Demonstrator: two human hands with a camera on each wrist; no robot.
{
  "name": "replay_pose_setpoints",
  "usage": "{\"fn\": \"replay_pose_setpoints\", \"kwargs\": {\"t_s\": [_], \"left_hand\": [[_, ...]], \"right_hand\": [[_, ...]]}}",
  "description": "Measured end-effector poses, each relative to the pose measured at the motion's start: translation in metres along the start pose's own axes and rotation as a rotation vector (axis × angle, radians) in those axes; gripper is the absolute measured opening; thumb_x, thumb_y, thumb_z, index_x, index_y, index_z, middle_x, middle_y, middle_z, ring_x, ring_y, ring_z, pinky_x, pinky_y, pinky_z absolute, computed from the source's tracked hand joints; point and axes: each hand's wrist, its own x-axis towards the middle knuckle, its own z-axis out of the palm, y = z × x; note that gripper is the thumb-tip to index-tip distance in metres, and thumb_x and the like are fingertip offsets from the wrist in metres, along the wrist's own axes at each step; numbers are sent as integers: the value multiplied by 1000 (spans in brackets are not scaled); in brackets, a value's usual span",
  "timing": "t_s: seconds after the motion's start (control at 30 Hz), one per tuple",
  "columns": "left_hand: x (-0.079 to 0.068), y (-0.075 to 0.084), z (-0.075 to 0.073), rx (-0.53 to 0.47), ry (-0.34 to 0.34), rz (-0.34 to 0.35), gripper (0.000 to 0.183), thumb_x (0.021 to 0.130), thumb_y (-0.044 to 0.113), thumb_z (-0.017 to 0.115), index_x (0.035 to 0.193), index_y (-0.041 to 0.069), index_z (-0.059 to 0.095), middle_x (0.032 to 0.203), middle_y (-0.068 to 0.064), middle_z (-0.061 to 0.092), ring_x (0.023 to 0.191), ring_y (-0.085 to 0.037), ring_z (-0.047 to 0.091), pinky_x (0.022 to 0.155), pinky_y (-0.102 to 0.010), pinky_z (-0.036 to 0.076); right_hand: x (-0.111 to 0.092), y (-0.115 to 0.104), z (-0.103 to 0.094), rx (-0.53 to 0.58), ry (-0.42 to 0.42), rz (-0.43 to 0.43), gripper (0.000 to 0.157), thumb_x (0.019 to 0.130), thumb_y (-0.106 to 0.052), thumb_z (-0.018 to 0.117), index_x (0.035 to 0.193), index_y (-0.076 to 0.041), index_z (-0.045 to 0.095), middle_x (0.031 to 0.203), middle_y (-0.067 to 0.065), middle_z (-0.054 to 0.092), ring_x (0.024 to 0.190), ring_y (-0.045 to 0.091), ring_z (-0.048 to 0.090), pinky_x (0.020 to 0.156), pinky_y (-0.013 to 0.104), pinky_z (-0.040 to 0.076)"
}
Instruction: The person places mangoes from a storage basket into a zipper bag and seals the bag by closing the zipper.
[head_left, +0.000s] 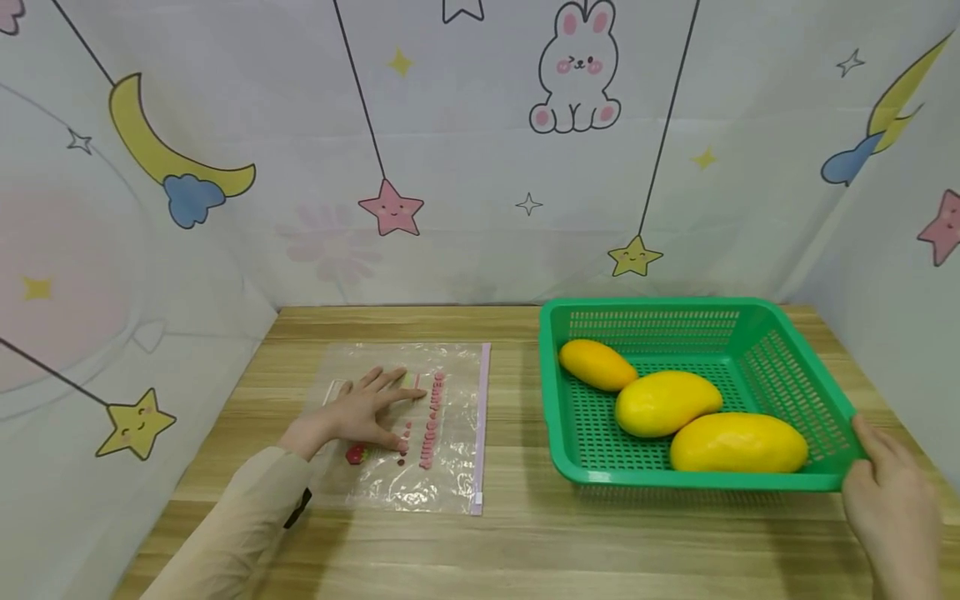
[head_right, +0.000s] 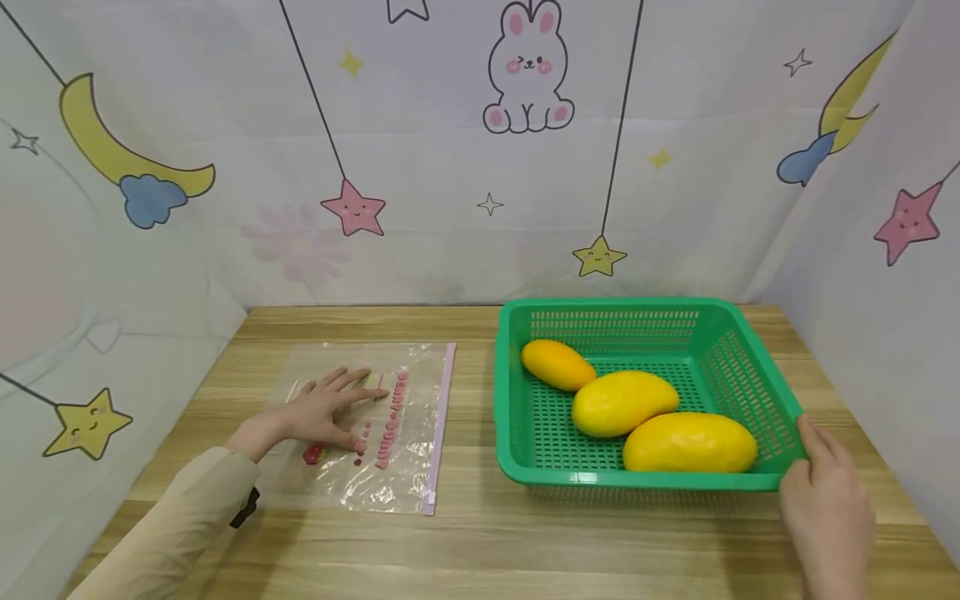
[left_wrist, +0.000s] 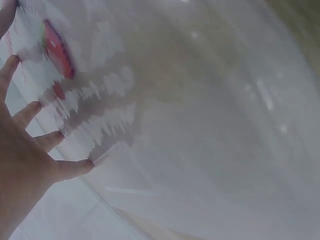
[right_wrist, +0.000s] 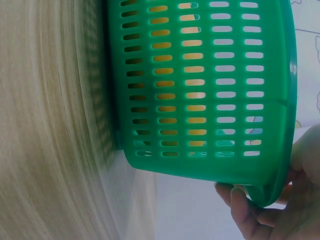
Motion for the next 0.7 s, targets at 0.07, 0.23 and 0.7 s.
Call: {"fn": "replay_pose_setpoints", "kwargs": {"t_s": [0.07,0.23,0.7], "left_hand": [[1,0,1,-7,5,6,86,71,56,77,145,29,42,160,-17,16,145,-51,7,100,-85,11],[3,1,0,-10,6,6,86,71,52,79,145,28,42,160,-17,16,145,-51,7,100,-85,10],[3,21,-7,37,63,42,77,79,41,75,145,16,44,155,-17,31,141,-42,33,105,-75,26]], "right_hand": [[-1,1,0,-1,5,0,56,95,-10,20,151,-12,21,154,28,23,138,56,21,110,68,19],[-1,1,-1,5,-2,10,56,96,-11,19,152,-12,20,155,27,21,139,55,19,111,69,18],[1,1,0,15,1,7,57,95,-10,20,151,-12,21,155,27,23,139,56,20,109,71,18]]}}
